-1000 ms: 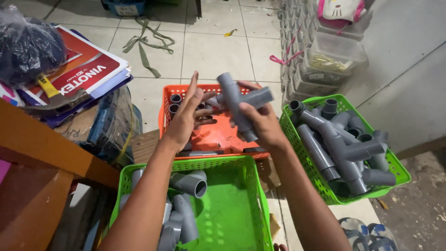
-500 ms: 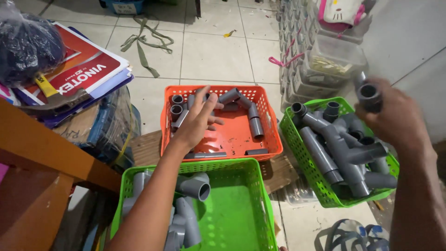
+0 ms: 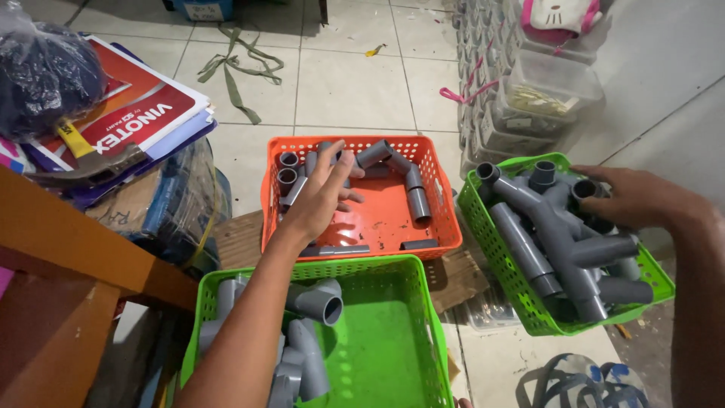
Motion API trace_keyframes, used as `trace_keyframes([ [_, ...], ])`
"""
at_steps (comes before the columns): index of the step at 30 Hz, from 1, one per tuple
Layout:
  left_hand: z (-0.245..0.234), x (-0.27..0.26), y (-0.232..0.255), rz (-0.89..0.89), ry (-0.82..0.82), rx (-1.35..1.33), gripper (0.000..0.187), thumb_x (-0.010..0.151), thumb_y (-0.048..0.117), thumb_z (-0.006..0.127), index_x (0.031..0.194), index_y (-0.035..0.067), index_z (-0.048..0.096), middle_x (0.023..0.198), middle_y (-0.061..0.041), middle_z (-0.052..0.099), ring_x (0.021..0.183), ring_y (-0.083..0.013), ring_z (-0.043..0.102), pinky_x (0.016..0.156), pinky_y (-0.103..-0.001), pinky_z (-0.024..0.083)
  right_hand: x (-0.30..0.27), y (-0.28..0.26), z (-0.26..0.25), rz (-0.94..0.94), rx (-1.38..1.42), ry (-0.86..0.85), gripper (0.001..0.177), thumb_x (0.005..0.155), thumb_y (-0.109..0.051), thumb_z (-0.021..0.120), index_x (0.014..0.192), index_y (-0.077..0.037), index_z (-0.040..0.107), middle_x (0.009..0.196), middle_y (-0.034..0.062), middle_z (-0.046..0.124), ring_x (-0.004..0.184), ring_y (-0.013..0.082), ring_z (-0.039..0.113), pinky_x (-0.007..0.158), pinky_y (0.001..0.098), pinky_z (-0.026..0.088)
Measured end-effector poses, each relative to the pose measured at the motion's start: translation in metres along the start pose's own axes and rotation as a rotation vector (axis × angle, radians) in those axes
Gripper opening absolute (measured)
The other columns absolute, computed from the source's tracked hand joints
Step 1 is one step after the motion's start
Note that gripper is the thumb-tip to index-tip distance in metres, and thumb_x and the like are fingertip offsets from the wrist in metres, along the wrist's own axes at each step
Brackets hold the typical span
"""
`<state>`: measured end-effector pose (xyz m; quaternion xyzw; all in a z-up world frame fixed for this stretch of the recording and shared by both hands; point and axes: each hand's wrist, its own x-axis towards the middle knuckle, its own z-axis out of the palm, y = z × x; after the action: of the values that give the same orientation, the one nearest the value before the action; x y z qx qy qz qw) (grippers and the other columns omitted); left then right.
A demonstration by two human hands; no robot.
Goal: Sorting and organizing PVC pipe fittings into different colored plastic baskets
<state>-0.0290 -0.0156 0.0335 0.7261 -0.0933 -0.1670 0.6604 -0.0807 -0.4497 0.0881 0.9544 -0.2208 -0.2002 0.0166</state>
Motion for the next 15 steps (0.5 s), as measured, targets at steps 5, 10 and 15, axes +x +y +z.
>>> trace_keyframes([
  [5, 0.001, 0.001, -0.004, -0.002, -0.004, -0.004, 0.096, 0.080, 0.069, 0.034, 0.160, 0.015, 0.027, 0.127, -0.012, 0.063, 0.093, -0.0233, 0.070, 0.075, -0.031, 0.050, 0.022, 0.029, 0.008, 0.001, 0.310, -0.031, 0.064, 0.099, -0.024, 0.059, 0.161, -0.025, 0.041, 0.142, 0.0191, 0.065, 0.109, 0.0382, 0.073, 0.096, 0.0467, 0.056],
  [10, 0.001, 0.001, -0.001, -0.009, -0.007, 0.013, 0.093, 0.082, 0.067, 0.032, 0.158, 0.014, 0.029, 0.125, -0.009, 0.063, 0.093, -0.0223, 0.070, 0.079, -0.034, 0.051, 0.034, 0.048, 0.016, -0.052, 0.569, -0.021, 0.046, 0.103, -0.019, 0.055, 0.147, -0.007, 0.060, 0.128, 0.0242, 0.075, 0.108, 0.0368, 0.071, 0.092, 0.0470, 0.054],
  [15, 0.002, 0.006, -0.006, -0.016, 0.003, 0.023, 0.090, 0.082, 0.068, 0.030, 0.154, 0.014, 0.034, 0.123, -0.010, 0.064, 0.089, -0.0213, 0.069, 0.073, -0.031, 0.050, 0.063, 0.089, 0.031, -0.095, 0.193, 0.234, 0.050, 0.102, -0.032, 0.049, 0.149, -0.018, 0.060, 0.140, 0.0220, 0.066, 0.125, 0.0390, 0.063, 0.108, 0.0453, 0.043],
])
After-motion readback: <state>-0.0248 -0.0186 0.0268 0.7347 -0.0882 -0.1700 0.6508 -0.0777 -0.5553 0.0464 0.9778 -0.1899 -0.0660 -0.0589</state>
